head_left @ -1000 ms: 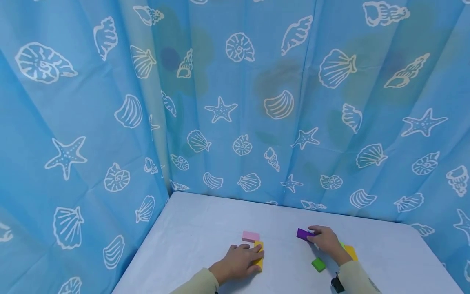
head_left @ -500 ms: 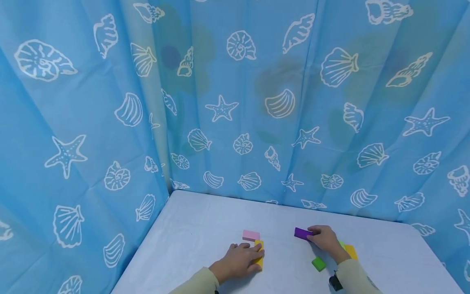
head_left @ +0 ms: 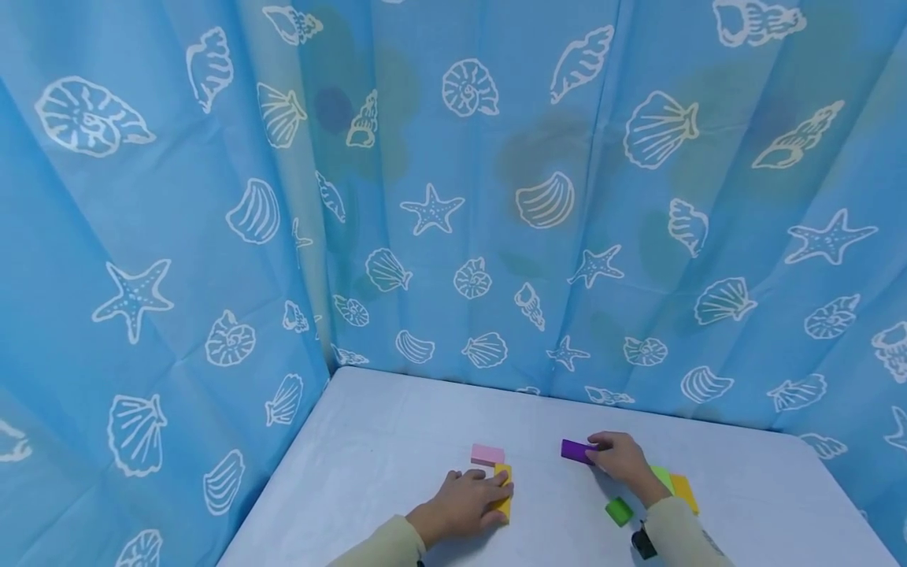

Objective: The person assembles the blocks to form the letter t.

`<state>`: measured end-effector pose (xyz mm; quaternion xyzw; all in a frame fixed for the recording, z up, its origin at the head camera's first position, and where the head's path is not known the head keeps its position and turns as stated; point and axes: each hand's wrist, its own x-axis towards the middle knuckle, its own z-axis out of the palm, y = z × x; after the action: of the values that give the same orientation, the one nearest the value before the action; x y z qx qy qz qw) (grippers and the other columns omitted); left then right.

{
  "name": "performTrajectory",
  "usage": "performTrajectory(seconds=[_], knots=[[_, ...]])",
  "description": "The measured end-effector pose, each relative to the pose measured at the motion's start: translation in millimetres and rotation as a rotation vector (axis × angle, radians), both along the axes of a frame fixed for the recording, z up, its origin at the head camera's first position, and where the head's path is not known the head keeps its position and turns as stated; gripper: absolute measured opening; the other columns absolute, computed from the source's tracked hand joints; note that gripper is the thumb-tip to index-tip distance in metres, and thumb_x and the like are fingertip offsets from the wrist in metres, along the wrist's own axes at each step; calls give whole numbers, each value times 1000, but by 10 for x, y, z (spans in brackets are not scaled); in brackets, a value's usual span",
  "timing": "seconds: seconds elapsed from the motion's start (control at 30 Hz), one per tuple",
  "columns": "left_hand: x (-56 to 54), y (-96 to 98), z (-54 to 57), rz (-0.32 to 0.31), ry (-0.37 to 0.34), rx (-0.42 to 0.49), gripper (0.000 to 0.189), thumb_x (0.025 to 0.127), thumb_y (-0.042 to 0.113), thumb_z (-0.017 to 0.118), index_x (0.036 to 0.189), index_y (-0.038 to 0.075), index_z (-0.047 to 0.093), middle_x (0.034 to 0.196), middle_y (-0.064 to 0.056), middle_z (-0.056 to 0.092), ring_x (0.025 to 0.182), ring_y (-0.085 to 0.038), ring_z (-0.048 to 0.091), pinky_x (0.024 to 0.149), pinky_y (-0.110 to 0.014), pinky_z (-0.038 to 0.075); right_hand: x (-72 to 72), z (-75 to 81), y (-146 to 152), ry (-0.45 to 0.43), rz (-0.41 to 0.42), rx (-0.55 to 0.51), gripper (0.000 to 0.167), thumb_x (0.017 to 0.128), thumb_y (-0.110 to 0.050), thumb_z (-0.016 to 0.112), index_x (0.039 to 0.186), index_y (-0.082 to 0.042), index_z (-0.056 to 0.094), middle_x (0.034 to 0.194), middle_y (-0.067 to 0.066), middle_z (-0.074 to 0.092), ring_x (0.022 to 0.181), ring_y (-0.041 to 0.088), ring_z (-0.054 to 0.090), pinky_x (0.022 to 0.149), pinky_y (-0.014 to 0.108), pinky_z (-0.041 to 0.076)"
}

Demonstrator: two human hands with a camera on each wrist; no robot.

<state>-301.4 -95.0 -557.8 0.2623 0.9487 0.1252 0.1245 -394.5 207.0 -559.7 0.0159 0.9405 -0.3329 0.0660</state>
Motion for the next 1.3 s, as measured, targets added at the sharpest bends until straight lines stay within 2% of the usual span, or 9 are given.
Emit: performTrajectory(seconds=[0.43, 0.87, 0.97, 1.1, 1.3], knots=[[8, 26, 25, 20, 5, -16, 50, 96, 54, 55, 144, 40, 48, 153, 17, 42, 136, -25, 49, 103, -63, 42, 0, 0, -74, -10, 10, -60, 29, 92, -7, 65, 121, 1, 67, 115, 21, 66, 106, 35, 60, 93, 52, 52], [0, 26, 14, 23, 3, -16, 51, 96, 54, 54, 145, 40, 47, 154, 17, 41, 137, -27, 48, 104, -64, 40, -7, 10, -308, 62, 57, -32, 25, 91, -5, 66, 115, 1, 70, 111, 18, 69, 106, 35, 62, 94, 54, 51], [-4, 21, 24, 20, 5, -13, 51, 96, 54, 54, 145, 40, 47, 154, 17, 41, 136, -27, 48, 104, -64, 40, -17, 12, -334, 42, 47, -31, 26, 91, -5, 66, 116, 1, 70, 110, 17, 69, 104, 33, 63, 92, 51, 53], [4, 23, 31, 21, -1, -16, 50, 96, 54, 55, 144, 40, 48, 153, 17, 41, 136, -26, 48, 104, -64, 41, -24, 4, -355, -4, 30, -46, 28, 92, -7, 65, 119, 1, 68, 111, 17, 69, 98, 29, 63, 85, 45, 57], [17, 35, 28, 22, 0, -16, 50, 97, 53, 54, 144, 40, 48, 154, 17, 41, 137, -25, 48, 104, -63, 41, -7, 8, -386, -2, 41, -44, 28, 90, -6, 68, 118, 0, 69, 112, 17, 69, 105, 33, 62, 91, 51, 54]])
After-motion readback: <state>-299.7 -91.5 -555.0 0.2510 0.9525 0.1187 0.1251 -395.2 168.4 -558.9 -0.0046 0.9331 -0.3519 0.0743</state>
